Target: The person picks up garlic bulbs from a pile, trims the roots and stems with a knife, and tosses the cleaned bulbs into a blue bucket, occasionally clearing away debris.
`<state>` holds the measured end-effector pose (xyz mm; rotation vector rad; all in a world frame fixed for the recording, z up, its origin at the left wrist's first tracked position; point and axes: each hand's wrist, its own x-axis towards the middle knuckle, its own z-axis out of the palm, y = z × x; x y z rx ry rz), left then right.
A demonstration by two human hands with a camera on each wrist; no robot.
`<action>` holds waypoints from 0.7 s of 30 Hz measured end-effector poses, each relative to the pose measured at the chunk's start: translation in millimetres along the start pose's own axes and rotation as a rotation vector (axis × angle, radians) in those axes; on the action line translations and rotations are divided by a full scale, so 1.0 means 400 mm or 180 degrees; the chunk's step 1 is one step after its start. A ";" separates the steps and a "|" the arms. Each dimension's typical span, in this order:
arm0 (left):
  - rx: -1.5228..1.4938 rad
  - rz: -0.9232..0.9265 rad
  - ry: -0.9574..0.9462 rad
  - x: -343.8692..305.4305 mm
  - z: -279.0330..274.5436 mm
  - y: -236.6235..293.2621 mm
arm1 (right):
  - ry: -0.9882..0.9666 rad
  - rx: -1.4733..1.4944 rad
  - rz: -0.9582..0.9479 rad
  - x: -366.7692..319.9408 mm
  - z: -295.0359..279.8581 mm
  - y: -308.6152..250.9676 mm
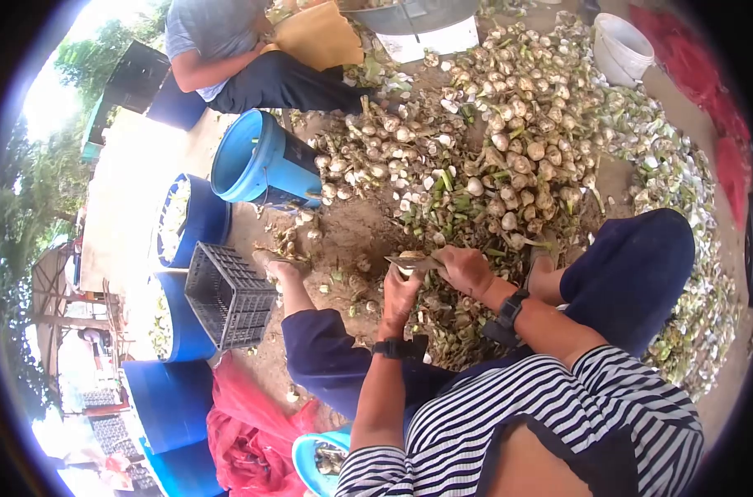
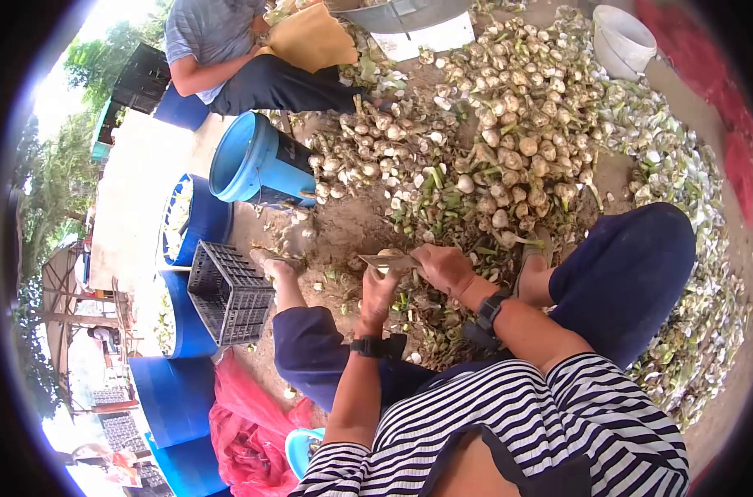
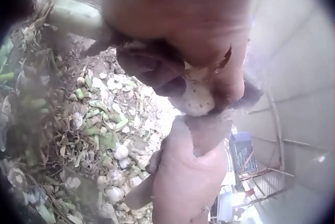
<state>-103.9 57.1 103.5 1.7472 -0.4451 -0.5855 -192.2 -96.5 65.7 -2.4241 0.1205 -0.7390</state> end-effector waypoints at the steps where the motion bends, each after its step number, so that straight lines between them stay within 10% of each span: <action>1: -0.0038 0.0030 0.0006 -0.005 0.002 -0.006 | -0.0009 0.0043 0.0023 -0.004 0.003 0.003; 5: -0.0238 -0.0203 0.0017 -0.030 0.006 -0.025 | -0.0104 0.0206 0.0018 -0.026 0.008 0.005; 8: -0.0865 0.0115 -0.0869 -0.100 -0.024 0.069 | -0.2230 -0.0851 0.1473 -0.084 0.059 0.168; 11: -0.1012 0.0262 -0.0641 -0.120 -0.035 0.172 | -0.1984 0.0050 0.2269 -0.097 0.036 0.211; 15: -0.0342 0.0232 -0.0725 -0.042 -0.114 0.066 | -0.1204 0.0064 0.1406 -0.040 0.047 0.107; 21: -0.2273 -0.0534 0.0496 -0.053 -0.070 -0.045 | -0.0140 0.0489 0.0779 0.115 -0.074 -0.045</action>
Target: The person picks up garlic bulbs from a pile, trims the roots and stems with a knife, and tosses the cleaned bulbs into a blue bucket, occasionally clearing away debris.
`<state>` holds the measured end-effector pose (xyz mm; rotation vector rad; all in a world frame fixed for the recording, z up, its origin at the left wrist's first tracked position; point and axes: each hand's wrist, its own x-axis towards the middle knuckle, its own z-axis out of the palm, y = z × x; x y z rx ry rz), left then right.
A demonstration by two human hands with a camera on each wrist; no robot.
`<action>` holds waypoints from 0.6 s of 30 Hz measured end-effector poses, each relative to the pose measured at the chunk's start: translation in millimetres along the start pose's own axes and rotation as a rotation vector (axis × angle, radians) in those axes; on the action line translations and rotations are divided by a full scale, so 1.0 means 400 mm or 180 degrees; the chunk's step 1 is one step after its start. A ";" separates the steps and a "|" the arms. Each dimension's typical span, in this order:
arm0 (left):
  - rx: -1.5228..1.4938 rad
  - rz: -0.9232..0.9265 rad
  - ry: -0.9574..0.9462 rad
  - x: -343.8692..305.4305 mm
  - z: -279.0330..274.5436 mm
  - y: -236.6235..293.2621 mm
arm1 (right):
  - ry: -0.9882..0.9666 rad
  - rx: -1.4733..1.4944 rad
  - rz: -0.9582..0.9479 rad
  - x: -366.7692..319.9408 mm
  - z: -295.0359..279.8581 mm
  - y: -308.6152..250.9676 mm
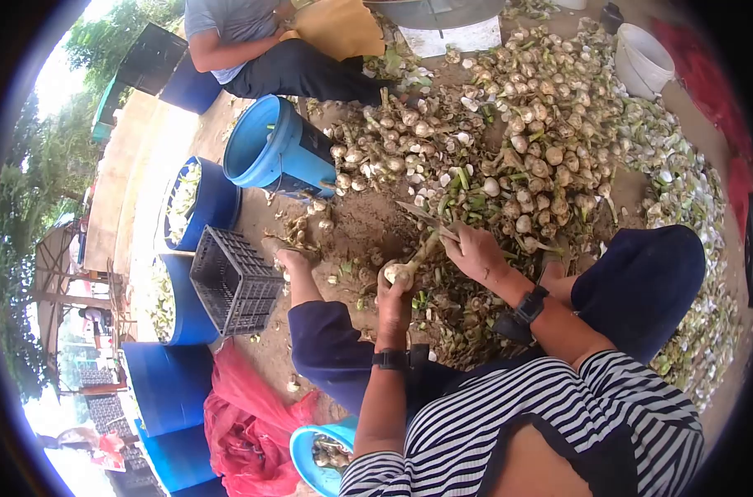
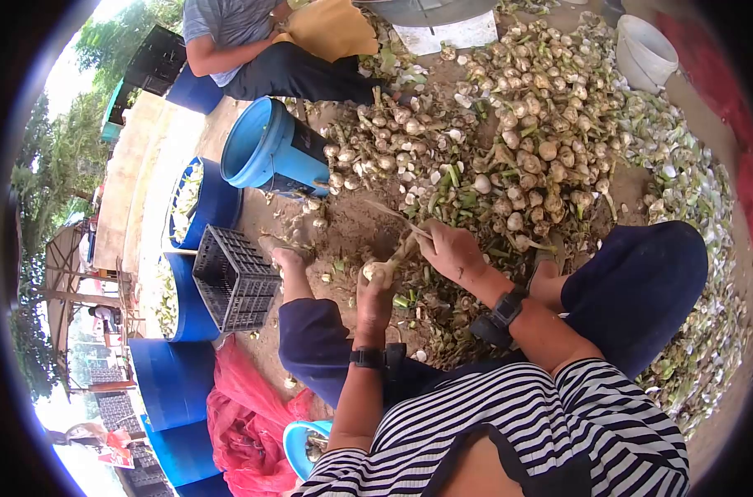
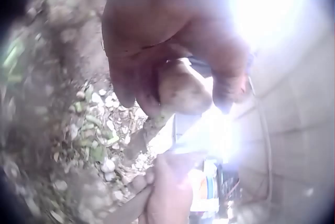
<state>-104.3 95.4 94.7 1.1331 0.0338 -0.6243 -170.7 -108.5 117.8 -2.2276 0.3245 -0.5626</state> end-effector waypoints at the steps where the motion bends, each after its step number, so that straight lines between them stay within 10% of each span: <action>1: -0.0155 0.0038 0.0079 0.014 -0.006 -0.020 | 0.0182 0.0216 -0.0132 0.011 -0.018 -0.030; 4: -0.0552 0.0075 0.0177 0.037 0.003 -0.047 | 0.0445 0.0236 -0.0586 0.000 0.003 0.003; 8: -0.1122 0.0084 -0.0026 0.031 0.115 0.020 | -0.2004 -0.0383 0.2093 -0.219 0.148 0.379; 14: -0.0623 0.0546 -0.1125 0.373 0.324 0.376 | -0.1776 0.0145 0.1882 -0.184 0.187 0.341; 18: 0.3205 0.1432 -0.1765 0.654 0.281 0.486 | -0.1633 0.0948 0.2505 -0.123 0.184 0.304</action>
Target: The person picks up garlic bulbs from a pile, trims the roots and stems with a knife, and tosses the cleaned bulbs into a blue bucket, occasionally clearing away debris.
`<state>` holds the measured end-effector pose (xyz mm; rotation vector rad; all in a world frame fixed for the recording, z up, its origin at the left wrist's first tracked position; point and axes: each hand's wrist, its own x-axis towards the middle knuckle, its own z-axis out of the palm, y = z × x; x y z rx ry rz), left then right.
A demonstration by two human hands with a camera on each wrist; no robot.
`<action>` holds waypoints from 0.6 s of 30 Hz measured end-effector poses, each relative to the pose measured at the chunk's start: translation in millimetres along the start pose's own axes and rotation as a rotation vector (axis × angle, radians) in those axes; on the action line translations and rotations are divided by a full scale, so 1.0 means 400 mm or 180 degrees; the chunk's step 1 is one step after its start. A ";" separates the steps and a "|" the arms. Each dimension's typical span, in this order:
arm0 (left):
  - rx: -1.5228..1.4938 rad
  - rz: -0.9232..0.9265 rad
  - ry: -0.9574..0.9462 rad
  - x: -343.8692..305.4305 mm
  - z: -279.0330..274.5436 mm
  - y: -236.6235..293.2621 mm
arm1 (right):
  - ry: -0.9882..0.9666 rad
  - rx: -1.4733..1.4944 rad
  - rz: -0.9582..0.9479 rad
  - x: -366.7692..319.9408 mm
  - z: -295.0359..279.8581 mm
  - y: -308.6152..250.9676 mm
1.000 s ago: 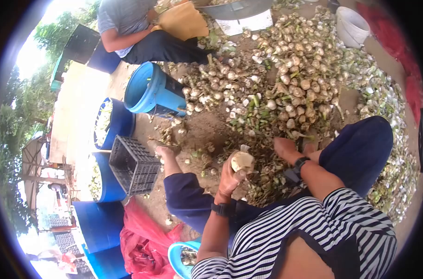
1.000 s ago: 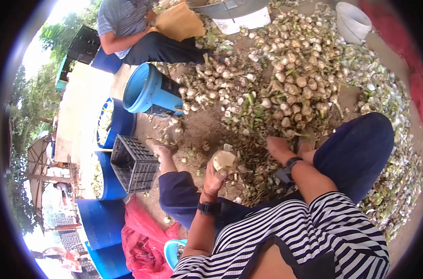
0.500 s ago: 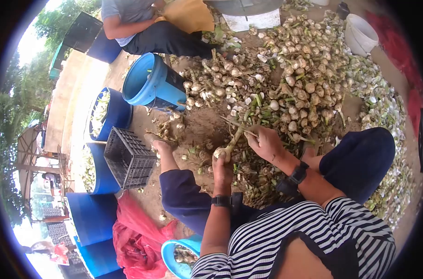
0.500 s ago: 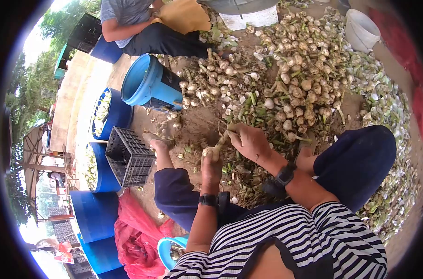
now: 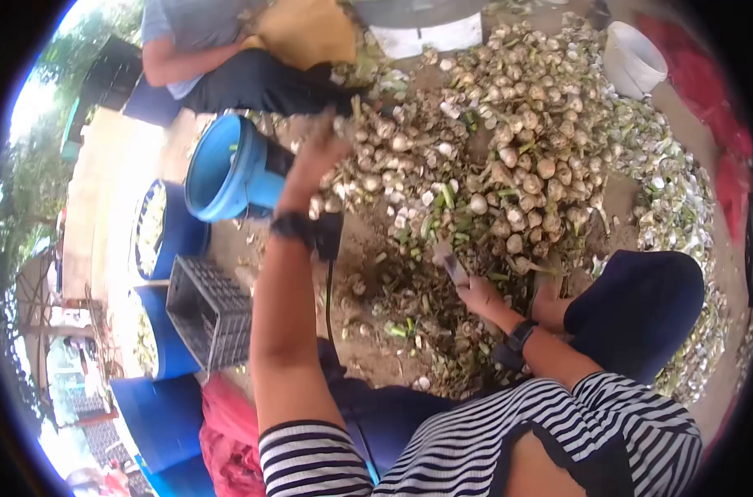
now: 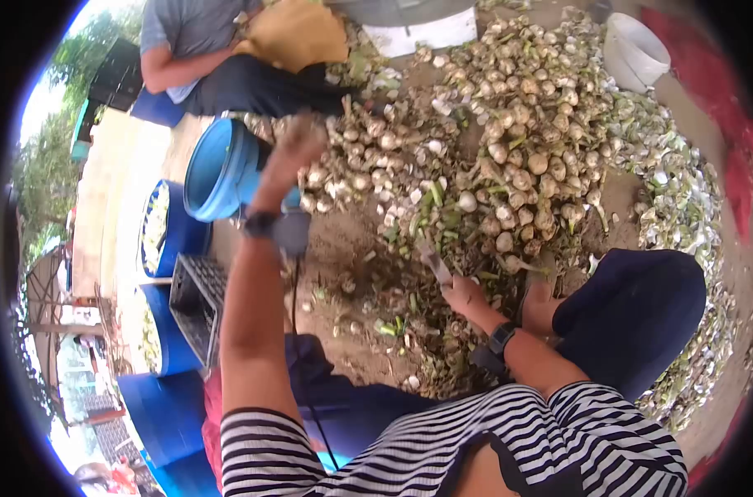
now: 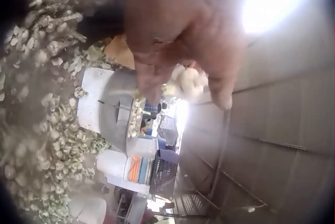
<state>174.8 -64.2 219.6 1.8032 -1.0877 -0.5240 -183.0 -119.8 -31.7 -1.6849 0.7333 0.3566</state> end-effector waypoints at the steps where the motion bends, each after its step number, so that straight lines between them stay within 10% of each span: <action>1: 0.0846 -0.0480 -0.0202 -0.076 0.027 -0.162 | 0.0200 0.0142 -0.0073 0.009 0.013 0.018; 3: 0.2740 -0.1235 -0.1051 -0.227 0.083 -0.474 | 0.0276 0.0074 -0.0097 0.047 0.020 0.061; 9: 0.2522 -0.3149 -0.0941 -0.518 0.279 -0.600 | 0.0066 0.0012 0.0175 0.032 -0.035 0.058; 13: 0.3462 -0.0979 -0.1434 -0.596 0.241 -0.752 | 0.0093 -0.0103 0.0170 0.054 -0.023 0.039; 18: -0.2414 -0.1940 0.0933 -0.487 0.336 -0.367 | 0.0452 0.0282 -0.0397 0.003 -0.023 -0.092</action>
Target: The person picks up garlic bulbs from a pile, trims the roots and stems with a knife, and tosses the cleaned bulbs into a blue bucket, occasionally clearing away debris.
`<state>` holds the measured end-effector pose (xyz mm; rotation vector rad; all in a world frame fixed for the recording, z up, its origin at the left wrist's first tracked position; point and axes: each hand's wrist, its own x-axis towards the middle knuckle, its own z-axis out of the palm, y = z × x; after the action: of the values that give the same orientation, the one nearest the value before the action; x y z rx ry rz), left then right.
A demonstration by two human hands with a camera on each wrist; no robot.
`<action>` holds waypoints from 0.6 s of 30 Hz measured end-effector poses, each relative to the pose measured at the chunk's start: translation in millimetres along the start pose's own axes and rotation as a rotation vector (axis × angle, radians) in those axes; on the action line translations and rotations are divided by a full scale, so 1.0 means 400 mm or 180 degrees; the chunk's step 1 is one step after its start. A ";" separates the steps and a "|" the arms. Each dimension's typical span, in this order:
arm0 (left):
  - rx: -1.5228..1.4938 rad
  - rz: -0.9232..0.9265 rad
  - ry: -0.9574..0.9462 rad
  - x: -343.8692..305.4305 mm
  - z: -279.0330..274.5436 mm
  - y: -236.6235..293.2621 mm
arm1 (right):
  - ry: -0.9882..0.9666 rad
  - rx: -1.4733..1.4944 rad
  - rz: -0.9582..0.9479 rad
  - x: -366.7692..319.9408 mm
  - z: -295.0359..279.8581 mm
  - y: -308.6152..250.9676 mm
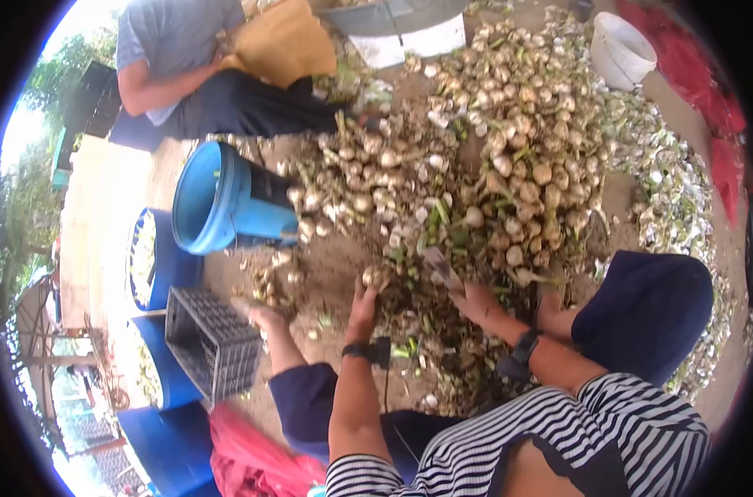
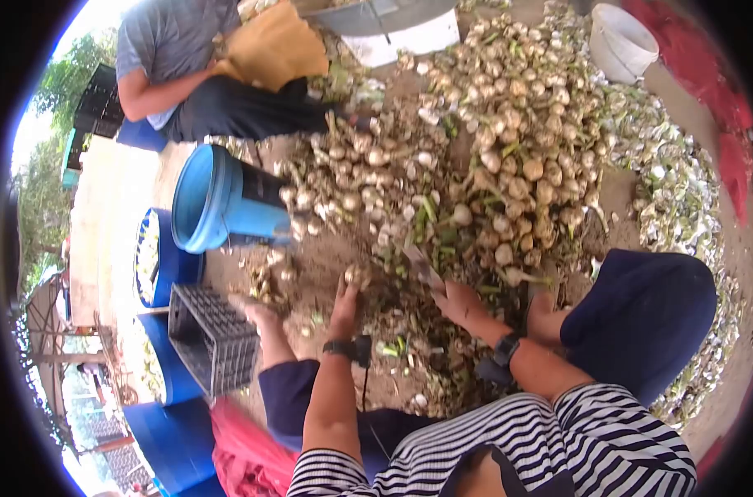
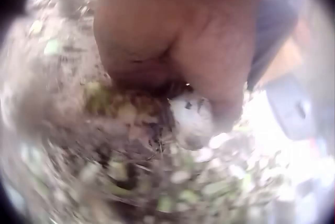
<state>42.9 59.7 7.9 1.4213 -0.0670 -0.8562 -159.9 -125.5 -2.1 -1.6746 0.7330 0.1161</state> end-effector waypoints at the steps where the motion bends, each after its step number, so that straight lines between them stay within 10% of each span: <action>1: -0.0143 0.0041 -0.0096 -0.025 0.052 0.011 | -0.0106 -0.0623 -0.0056 -0.005 -0.006 -0.026; 6: 0.0015 0.0339 -0.0367 -0.134 0.174 0.010 | 0.1126 -0.1409 -0.2140 -0.071 -0.019 -0.115; 9: 0.0851 0.0559 -0.0335 -0.213 0.199 0.019 | 0.0865 -0.1662 -0.2722 -0.101 -0.022 -0.134; 16: 0.1138 0.0735 0.0009 -0.322 0.226 0.020 | 0.1159 -0.1624 -0.2966 -0.149 0.005 -0.110; 18: 0.1112 0.0921 -0.0322 -0.373 0.253 0.042 | 0.1155 -0.2197 -0.1867 -0.058 0.015 0.022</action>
<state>-107.6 56.6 108.7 1.6416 -0.5081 -0.6957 -181.0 -111.4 -0.5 -2.5525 0.4494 -0.4027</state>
